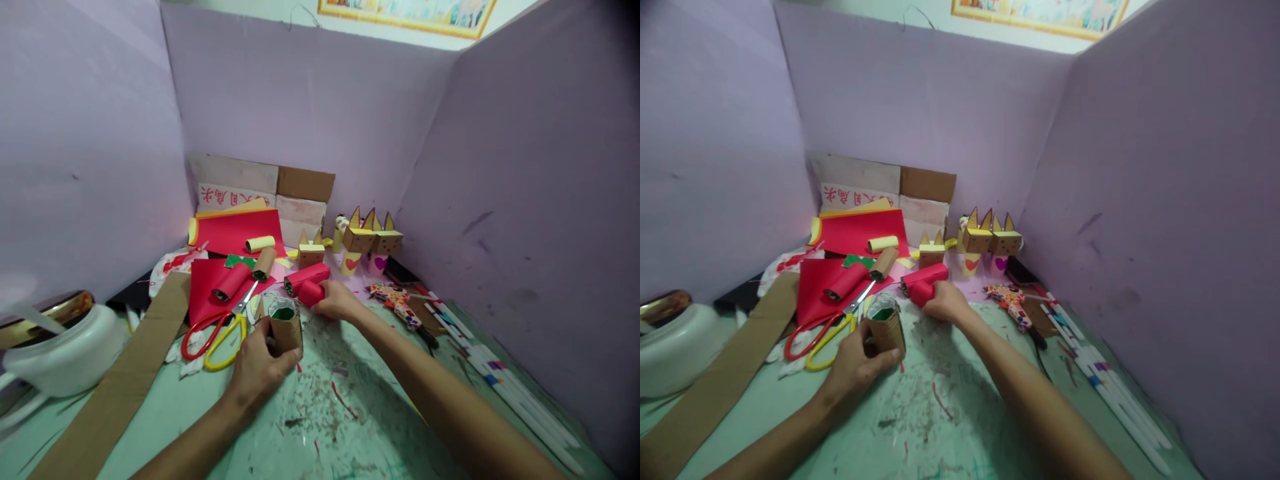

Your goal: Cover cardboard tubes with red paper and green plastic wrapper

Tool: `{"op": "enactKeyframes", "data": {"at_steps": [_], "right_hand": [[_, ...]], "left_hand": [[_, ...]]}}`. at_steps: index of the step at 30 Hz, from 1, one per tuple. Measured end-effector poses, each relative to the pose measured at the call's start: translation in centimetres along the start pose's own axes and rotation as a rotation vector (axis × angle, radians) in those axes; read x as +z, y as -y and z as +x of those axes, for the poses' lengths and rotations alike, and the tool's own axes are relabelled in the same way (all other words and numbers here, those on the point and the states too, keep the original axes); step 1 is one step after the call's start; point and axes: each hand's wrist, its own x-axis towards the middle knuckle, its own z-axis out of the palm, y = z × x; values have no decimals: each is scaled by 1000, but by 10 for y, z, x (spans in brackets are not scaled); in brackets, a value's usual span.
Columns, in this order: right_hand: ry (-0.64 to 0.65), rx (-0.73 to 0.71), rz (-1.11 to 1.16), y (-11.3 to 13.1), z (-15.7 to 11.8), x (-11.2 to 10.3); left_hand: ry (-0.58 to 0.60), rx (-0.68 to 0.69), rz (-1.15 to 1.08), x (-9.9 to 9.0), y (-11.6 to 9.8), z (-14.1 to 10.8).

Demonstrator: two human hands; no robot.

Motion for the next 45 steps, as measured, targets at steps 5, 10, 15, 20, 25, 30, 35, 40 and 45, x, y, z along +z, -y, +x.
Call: {"op": "enactKeyframes", "data": {"at_steps": [5,10,15,20,25,30,35,40,45], "right_hand": [[-32,-128,346,-19,-66,-20],[4,-148,712,-47,-120,8],[101,-200,764,-54,-121,30],[100,-238,715,-52,-122,27],[114,-269,667,-54,-124,26],[124,-296,643,-57,-124,25],[135,-313,640,-57,-122,24],[116,-305,605,-55,-123,27],[3,-166,443,-49,-110,10]], "left_hand": [[85,41,20,5,-6,-6],[196,103,102,16,-7,-14],[242,141,244,18,-9,-18],[237,141,219,19,-9,-20],[254,151,239,20,-10,-19],[279,138,218,19,-10,-18],[274,154,211,20,-6,-17],[275,158,197,21,-6,-17],[226,130,131,20,-4,-18]]}}
